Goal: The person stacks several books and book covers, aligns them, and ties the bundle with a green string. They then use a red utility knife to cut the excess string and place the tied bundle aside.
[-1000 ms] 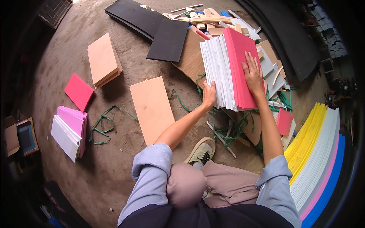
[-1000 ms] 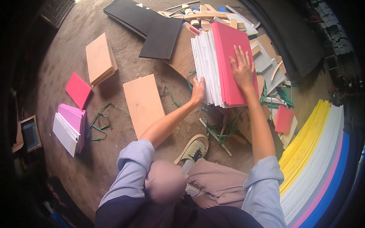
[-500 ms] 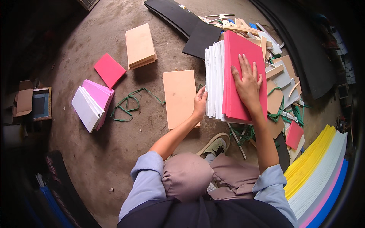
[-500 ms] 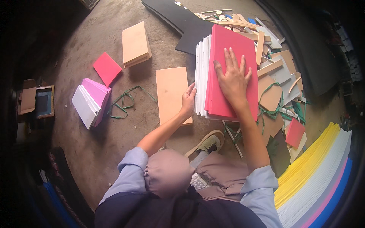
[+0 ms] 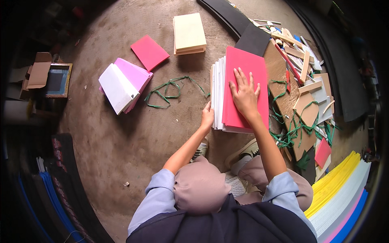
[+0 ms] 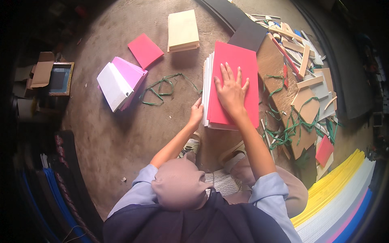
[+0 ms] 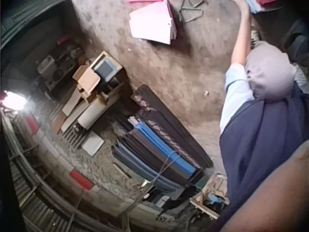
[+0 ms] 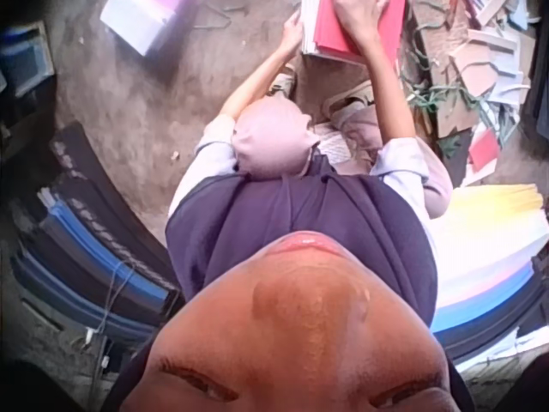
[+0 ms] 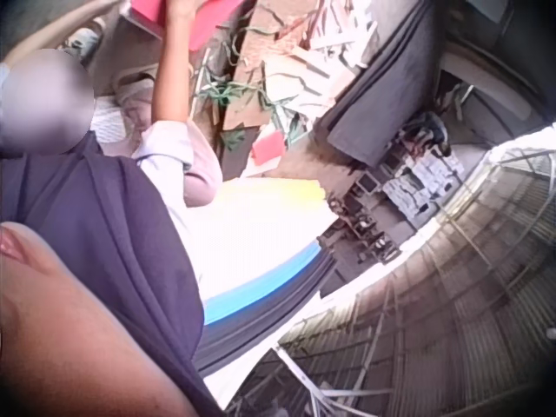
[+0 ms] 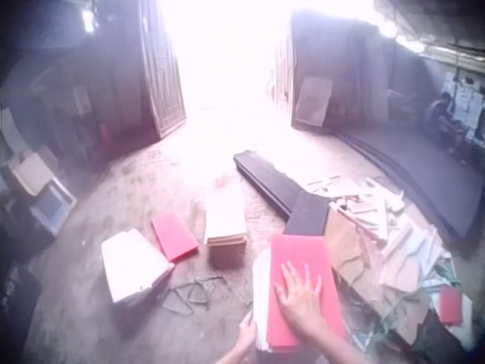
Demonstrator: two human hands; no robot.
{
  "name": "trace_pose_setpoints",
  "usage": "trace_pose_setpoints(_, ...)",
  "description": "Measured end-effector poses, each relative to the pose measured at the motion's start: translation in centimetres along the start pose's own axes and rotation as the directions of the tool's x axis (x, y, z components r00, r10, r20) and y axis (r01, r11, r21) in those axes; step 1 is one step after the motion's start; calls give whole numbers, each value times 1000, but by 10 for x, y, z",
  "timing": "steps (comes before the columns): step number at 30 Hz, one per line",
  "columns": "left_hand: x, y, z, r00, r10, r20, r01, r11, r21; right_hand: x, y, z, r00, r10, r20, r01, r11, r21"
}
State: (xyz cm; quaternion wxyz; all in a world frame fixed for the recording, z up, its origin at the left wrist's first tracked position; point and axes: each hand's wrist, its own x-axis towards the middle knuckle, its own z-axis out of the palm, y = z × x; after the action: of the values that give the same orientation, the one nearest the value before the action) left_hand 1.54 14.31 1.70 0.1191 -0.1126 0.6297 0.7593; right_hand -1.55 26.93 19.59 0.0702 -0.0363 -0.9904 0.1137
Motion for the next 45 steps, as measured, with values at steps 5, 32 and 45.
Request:
trace_pose_setpoints(5, -8, 13, -19, 966, 216, -139, -91, 793, 602, -7, 6, 32, 995, -67, -78, 57, 991, -124)
trace_pose_setpoints(32, 53, 1, 36, 996, -48, 69, 53, 996, -70, 11, 96, -32, 996, 92, 9, -81, 824, 560)
trace_pose_setpoints(45, 45, 113, -38, 993, 121, -7, -70, 621, 781, -2, 93, 67, 959, 140, 247, -284, 481, 829)
